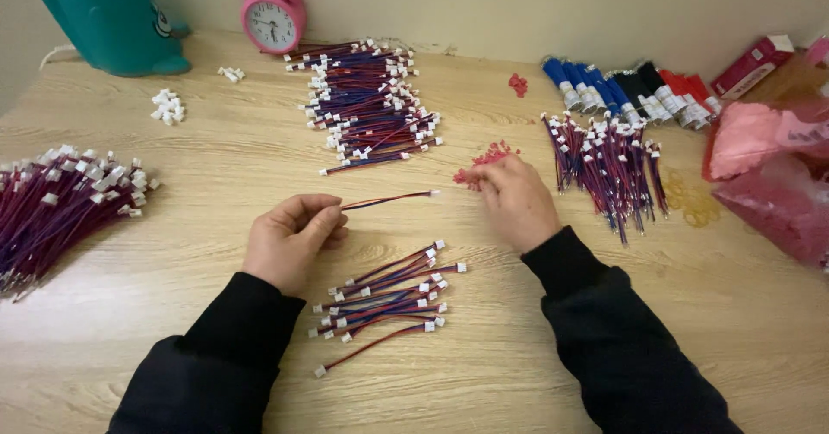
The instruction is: Sorting and stacking small electronic wire harnesses on a wooden table.
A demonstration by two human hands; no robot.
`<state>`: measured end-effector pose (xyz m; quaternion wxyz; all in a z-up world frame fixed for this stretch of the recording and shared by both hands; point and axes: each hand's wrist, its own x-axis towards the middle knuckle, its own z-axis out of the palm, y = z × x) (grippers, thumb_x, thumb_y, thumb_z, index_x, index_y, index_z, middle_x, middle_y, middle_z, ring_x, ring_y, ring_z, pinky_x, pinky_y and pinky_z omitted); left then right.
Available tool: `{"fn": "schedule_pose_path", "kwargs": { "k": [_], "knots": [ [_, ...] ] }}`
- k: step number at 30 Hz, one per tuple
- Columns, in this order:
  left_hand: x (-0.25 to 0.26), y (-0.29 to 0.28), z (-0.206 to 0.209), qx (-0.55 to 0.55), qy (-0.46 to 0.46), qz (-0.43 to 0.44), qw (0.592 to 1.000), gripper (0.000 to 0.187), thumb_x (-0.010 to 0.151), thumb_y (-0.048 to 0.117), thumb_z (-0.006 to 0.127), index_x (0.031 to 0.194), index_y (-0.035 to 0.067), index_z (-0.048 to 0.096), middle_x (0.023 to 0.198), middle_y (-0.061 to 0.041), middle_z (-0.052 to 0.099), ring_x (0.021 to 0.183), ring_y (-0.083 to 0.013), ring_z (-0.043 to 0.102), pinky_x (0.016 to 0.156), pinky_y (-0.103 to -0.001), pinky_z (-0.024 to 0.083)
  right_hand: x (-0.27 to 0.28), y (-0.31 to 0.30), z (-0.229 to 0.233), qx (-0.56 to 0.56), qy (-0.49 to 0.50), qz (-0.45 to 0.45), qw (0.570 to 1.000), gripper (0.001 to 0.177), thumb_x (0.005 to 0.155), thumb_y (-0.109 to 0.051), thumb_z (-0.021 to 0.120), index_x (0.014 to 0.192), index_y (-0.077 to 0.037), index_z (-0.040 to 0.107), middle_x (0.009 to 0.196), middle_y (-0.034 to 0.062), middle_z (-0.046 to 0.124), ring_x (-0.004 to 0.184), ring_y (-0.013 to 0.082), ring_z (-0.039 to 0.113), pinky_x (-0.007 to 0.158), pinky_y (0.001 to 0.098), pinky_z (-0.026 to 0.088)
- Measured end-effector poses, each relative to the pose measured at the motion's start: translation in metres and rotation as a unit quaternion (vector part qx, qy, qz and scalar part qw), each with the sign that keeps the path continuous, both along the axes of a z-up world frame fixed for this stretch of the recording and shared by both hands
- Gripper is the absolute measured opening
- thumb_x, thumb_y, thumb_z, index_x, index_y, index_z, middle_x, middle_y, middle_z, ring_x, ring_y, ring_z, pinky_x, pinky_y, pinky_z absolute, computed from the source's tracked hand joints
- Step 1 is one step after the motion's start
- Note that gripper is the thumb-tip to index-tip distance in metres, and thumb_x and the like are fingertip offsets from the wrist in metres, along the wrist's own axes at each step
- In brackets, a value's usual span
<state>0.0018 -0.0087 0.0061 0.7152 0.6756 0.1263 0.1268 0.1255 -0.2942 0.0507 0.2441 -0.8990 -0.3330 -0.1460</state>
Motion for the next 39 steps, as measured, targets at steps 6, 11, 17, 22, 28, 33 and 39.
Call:
{"fn": "schedule_pose_path", "kwargs": {
  "k": [6, 11, 17, 22, 28, 33, 39],
  "knots": [
    [0.000, 0.004, -0.002, -0.033, 0.005, 0.023, 0.999, 0.021, 0.087, 0.006, 0.071, 0.107, 0.001, 0.070, 0.084, -0.017, 0.073, 0.073, -0.0179, 0.069, 0.069, -0.031, 0.061, 0.022, 0.010, -0.031, -0.126, -0.103, -0.095, 0.982, 0.019, 0.089, -0.028, 0.059, 0.099, -0.036, 0.072, 0.100, 0.0004, 0.058, 0.103, 0.0272, 0.057, 0.083, 0.0424, 0.051],
    [-0.001, 0.006, 0.002, -0.035, 0.011, 0.035, 0.999, 0.024, 0.084, 0.005, 0.073, 0.108, 0.001, 0.070, 0.086, -0.016, 0.072, 0.075, -0.0166, 0.068, 0.071, -0.030, 0.060, 0.011, 0.010, -0.004, -0.066, -0.107, -0.067, 0.990, 0.025, 0.088, -0.022, 0.061, 0.108, -0.032, 0.070, 0.091, 0.0004, 0.056, 0.090, 0.0292, 0.061, 0.078, 0.0464, 0.052],
    [-0.002, 0.007, 0.004, -0.020, 0.029, 0.036, 0.999, 0.020, 0.086, 0.008, 0.072, 0.105, 0.004, 0.072, 0.084, -0.014, 0.073, 0.074, -0.0145, 0.069, 0.072, -0.028, 0.060, 0.005, 0.015, -0.004, -0.090, -0.023, -0.023, 0.995, 0.011, 0.085, -0.028, 0.068, 0.095, -0.026, 0.072, 0.082, 0.0027, 0.066, 0.086, 0.0278, 0.066, 0.078, 0.0424, 0.052],
    [-0.002, 0.005, 0.004, -0.049, 0.025, 0.049, 0.997, 0.024, 0.085, 0.006, 0.072, 0.108, 0.002, 0.069, 0.084, -0.017, 0.072, 0.075, -0.0173, 0.070, 0.073, -0.030, 0.060, -0.010, 0.027, 0.010, -0.061, 0.056, 0.012, 0.996, 0.012, 0.081, -0.021, 0.070, 0.093, -0.019, 0.073, 0.082, 0.0055, 0.072, 0.086, 0.0270, 0.070, 0.076, 0.0400, 0.054],
    [-0.001, 0.005, 0.002, -0.042, 0.017, 0.051, 0.998, 0.024, 0.086, 0.005, 0.072, 0.109, 0.001, 0.068, 0.085, -0.015, 0.072, 0.076, -0.0160, 0.069, 0.073, -0.028, 0.060, -0.014, 0.040, 0.006, -0.137, 0.048, -0.006, 0.989, 0.013, 0.083, -0.029, 0.068, 0.090, -0.020, 0.074, 0.083, 0.0068, 0.072, 0.089, 0.0304, 0.068, 0.078, 0.0444, 0.051],
    [-0.001, 0.003, 0.002, -0.042, 0.025, 0.053, 0.997, 0.021, 0.086, 0.007, 0.072, 0.106, 0.003, 0.070, 0.080, -0.014, 0.072, 0.073, -0.0151, 0.069, 0.072, -0.027, 0.060, -0.004, 0.044, -0.010, -0.167, 0.046, -0.038, 0.984, 0.015, 0.083, -0.036, 0.068, 0.090, -0.024, 0.073, 0.083, 0.0027, 0.071, 0.091, 0.0276, 0.067, 0.079, 0.0423, 0.050],
    [0.002, 0.006, -0.004, -0.058, 0.025, 0.046, 0.997, 0.023, 0.087, 0.007, 0.071, 0.109, 0.001, 0.068, 0.085, -0.015, 0.072, 0.074, -0.0160, 0.068, 0.072, -0.028, 0.060, -0.005, 0.051, -0.004, -0.168, 0.102, -0.048, 0.979, 0.019, 0.083, -0.033, 0.065, 0.087, -0.016, 0.073, 0.082, 0.0086, 0.071, 0.091, 0.0325, 0.067, 0.076, 0.0449, 0.050]
  ]
}}
